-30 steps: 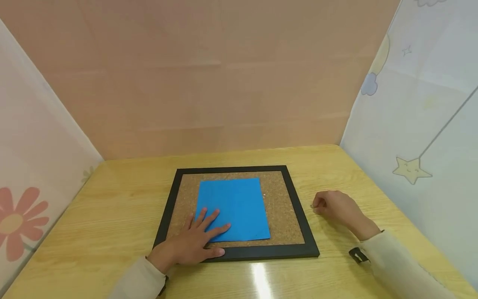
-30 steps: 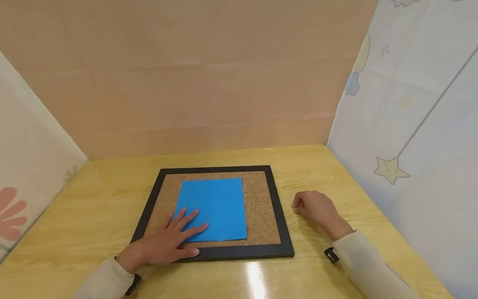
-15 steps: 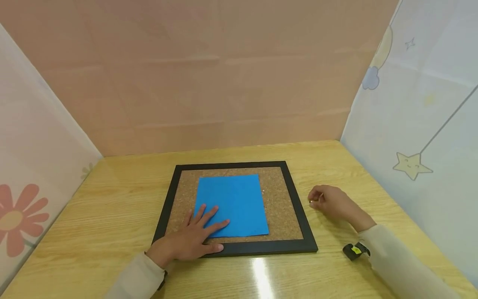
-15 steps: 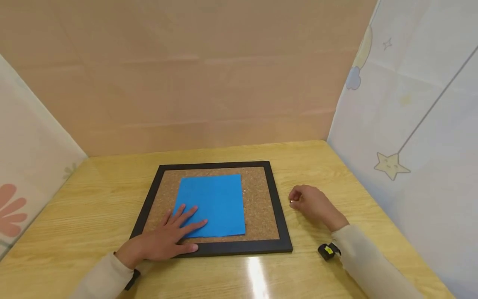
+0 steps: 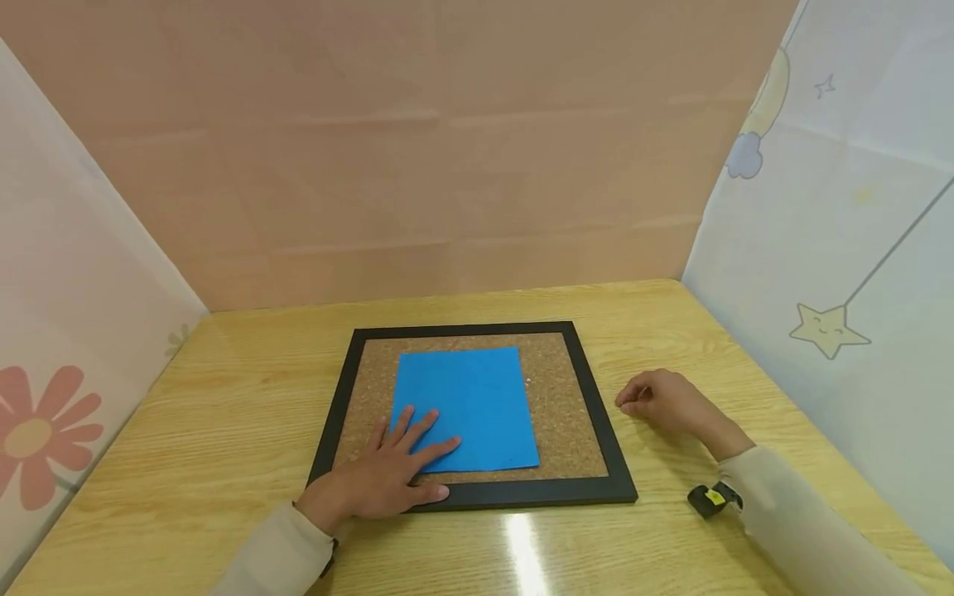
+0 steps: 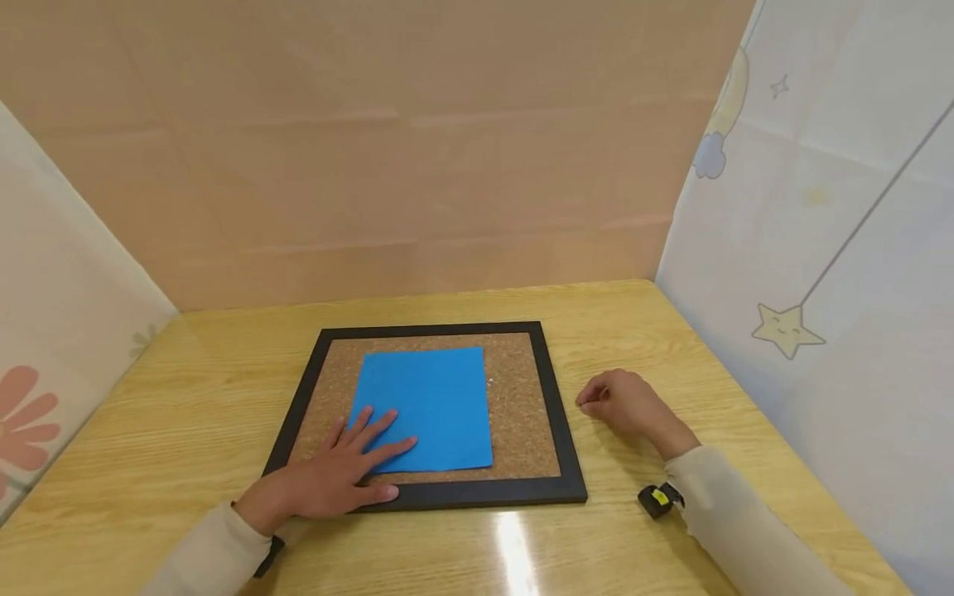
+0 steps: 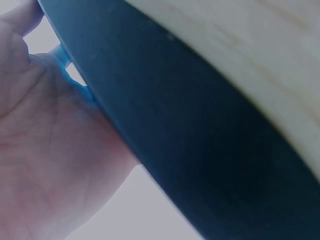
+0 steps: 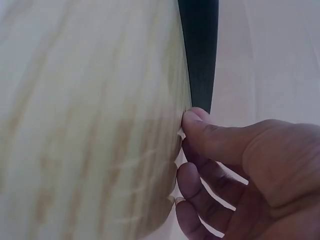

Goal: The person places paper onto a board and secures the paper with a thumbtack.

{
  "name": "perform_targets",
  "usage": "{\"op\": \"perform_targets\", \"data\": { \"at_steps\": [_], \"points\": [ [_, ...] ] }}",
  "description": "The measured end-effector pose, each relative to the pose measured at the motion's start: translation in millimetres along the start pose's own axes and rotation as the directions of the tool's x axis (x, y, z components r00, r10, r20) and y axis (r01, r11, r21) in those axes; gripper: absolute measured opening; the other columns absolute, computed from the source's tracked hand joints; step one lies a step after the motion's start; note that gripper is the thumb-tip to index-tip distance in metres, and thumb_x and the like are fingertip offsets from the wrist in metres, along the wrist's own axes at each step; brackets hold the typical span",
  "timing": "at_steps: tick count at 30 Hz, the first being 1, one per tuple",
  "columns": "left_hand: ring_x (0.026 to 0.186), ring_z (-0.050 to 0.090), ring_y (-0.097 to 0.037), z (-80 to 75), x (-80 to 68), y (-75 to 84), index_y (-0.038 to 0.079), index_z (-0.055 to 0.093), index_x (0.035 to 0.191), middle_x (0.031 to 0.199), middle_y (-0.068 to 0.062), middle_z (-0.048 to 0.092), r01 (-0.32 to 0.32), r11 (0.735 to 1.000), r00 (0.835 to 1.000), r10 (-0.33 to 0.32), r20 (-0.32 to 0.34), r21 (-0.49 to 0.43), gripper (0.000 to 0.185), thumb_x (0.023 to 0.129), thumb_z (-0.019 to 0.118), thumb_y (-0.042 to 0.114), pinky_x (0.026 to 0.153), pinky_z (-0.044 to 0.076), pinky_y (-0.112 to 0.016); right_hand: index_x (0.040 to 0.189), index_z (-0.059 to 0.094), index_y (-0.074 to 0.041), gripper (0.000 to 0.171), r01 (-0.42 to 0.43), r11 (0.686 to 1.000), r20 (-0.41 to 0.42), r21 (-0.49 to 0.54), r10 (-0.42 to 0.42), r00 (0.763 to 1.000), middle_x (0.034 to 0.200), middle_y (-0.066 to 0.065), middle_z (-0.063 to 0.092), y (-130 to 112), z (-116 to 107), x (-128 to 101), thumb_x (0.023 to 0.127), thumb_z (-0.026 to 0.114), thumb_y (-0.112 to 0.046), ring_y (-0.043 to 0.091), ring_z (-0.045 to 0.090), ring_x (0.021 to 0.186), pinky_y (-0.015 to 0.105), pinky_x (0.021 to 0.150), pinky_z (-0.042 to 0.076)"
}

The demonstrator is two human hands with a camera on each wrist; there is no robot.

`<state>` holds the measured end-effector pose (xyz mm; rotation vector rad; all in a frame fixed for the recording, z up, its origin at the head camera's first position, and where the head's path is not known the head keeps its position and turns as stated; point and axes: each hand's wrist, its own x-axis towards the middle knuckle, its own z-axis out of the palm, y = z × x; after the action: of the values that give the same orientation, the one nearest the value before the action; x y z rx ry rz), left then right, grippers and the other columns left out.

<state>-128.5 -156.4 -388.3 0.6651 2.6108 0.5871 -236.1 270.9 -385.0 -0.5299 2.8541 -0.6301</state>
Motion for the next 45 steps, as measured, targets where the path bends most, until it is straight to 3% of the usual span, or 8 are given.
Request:
{"op": "perform_targets", "data": {
  "at_steps": [13, 21, 28, 37, 40, 45],
  "points": [
    [0.155, -0.009, -0.041, 0.5, 1.7, 1.3, 0.034, 0.031, 0.157, 0.170, -0.007, 0.004, 0.009, 1.000, 1.000, -0.009, 0.000, 0.014, 0.064, 0.099, 0.045, 0.060, 0.120, -0.005, -0.067, 0.091, 0.078, -0.015, 0.006, -0.037, 0.999, 0.017, 0.040, 0.036, 0.999, 0.098, 0.004, 0.074, -2.2, -3.7, -1.2, 0.092, 0.072, -0.015, 0.013, 0.063, 0.080, 0.030, 0.068, 0.051],
    [0.155, -0.008, -0.041, 0.2, 1.5, 2.0, 0.034, 0.031, 0.157, 0.170, -0.008, 0.004, 0.009, 1.000, 1.000, -0.009, -0.004, 0.018, 0.064, 0.100, 0.045, 0.059, 0.120, -0.005, -0.067, 0.091, 0.077, -0.013, 0.006, -0.007, 1.000, 0.015, 0.021, 0.007, 1.000, 0.096, 0.004, 0.073, -1.0, -2.8, 1.6, 0.092, 0.072, -0.015, 0.014, 0.064, 0.082, 0.035, 0.071, 0.053],
    [0.155, -0.008, -0.040, 0.9, 1.5, 4.0, 0.034, 0.031, 0.157, 0.170, -0.007, 0.004, 0.015, 1.000, 1.000, -0.015, -0.002, 0.009, 0.065, 0.099, 0.046, 0.060, 0.120, -0.006, -0.066, 0.100, 0.073, -0.011, 0.009, 0.051, 0.997, -0.049, 0.065, -0.048, 0.998, 0.097, 0.002, 0.072, 2.5, -7.5, 0.7, 0.097, 0.065, -0.012, 0.015, 0.065, 0.087, 0.036, 0.075, 0.054],
    [0.156, -0.009, -0.038, 2.2, 2.3, 2.5, 0.037, 0.031, 0.156, 0.170, -0.004, 0.004, 0.036, 0.999, 0.999, -0.036, -0.004, 0.027, 0.064, 0.099, 0.046, 0.060, 0.121, -0.006, -0.065, 0.093, 0.075, -0.015, 0.008, 0.093, 0.993, -0.111, -0.066, -0.100, 0.989, 0.089, -0.003, 0.072, -2.2, -3.7, -1.0, 0.094, 0.068, -0.011, 0.008, 0.061, 0.074, 0.029, 0.064, 0.051],
    [0.156, -0.009, -0.038, 2.2, 2.2, 1.6, 0.038, 0.030, 0.156, 0.170, -0.003, 0.003, 0.035, 0.999, 0.999, -0.035, -0.003, 0.029, 0.064, 0.099, 0.046, 0.061, 0.121, -0.006, -0.065, 0.103, 0.073, -0.012, 0.011, 0.103, 0.984, -0.155, -0.144, -0.125, 0.980, 0.089, -0.003, 0.072, -5.8, -2.3, -4.2, 0.093, 0.069, -0.010, 0.011, 0.064, 0.076, 0.033, 0.066, 0.053],
    [0.156, -0.008, -0.039, 1.8, 0.8, 1.2, 0.036, 0.031, 0.156, 0.170, -0.005, 0.004, 0.030, 0.999, 1.000, -0.029, -0.005, 0.025, 0.064, 0.099, 0.046, 0.061, 0.121, -0.006, -0.065, 0.129, 0.059, -0.009, 0.038, 0.105, 0.964, -0.205, -0.242, -0.157, 0.966, 0.088, -0.003, 0.071, -8.5, -0.9, -8.5, 0.093, 0.069, -0.009, 0.014, 0.066, 0.076, 0.038, 0.066, 0.055]
  ]
}}
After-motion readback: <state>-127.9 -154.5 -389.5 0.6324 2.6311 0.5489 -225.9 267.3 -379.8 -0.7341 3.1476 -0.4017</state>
